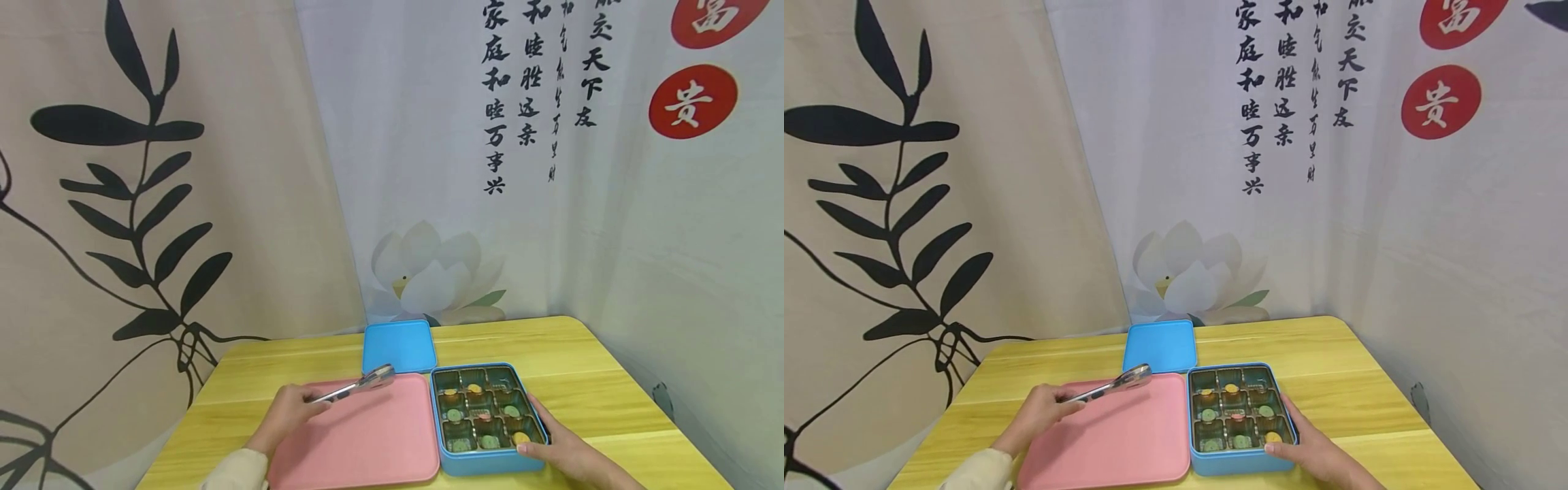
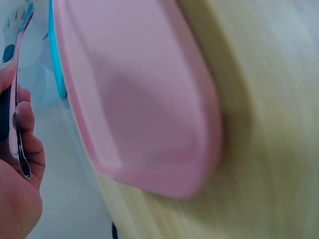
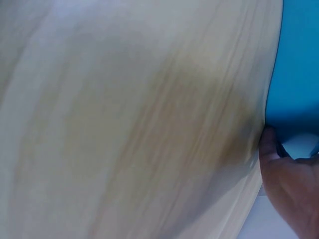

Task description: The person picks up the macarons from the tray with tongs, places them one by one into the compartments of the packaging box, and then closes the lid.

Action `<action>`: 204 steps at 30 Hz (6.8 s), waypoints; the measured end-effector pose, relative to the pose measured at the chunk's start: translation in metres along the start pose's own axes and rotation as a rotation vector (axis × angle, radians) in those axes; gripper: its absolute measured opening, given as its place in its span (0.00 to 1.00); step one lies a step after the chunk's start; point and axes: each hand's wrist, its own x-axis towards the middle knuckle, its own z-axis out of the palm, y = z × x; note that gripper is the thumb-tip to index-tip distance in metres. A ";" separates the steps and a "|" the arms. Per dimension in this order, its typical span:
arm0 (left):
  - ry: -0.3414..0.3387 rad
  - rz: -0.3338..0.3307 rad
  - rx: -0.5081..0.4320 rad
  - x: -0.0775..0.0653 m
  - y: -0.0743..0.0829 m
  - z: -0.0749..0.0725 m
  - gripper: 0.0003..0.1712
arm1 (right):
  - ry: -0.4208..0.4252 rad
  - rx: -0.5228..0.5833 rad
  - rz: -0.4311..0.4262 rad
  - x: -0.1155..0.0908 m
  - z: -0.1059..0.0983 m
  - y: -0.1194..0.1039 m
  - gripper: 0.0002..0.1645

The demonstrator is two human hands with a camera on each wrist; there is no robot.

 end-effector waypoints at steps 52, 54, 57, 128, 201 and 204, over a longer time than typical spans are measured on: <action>-0.130 0.225 -0.055 0.065 0.128 0.117 0.08 | 0.046 0.016 0.029 0.005 0.000 0.007 0.60; -0.133 0.231 -0.059 0.065 0.129 0.121 0.10 | 0.043 0.025 0.032 0.006 -0.002 0.009 0.62; -0.133 0.234 -0.057 0.065 0.130 0.125 0.14 | 0.023 0.012 0.032 0.006 -0.003 0.009 0.62; 0.293 -0.033 -0.065 0.033 0.035 0.019 0.16 | 0.030 -0.005 0.023 0.000 0.003 0.002 0.57; 0.778 -0.597 -0.017 -0.047 -0.092 -0.060 0.23 | -0.004 0.041 0.012 0.015 -0.008 0.026 0.59; 0.834 -0.592 -0.077 -0.045 -0.093 -0.051 0.21 | -0.025 0.035 0.001 0.015 -0.008 0.026 0.58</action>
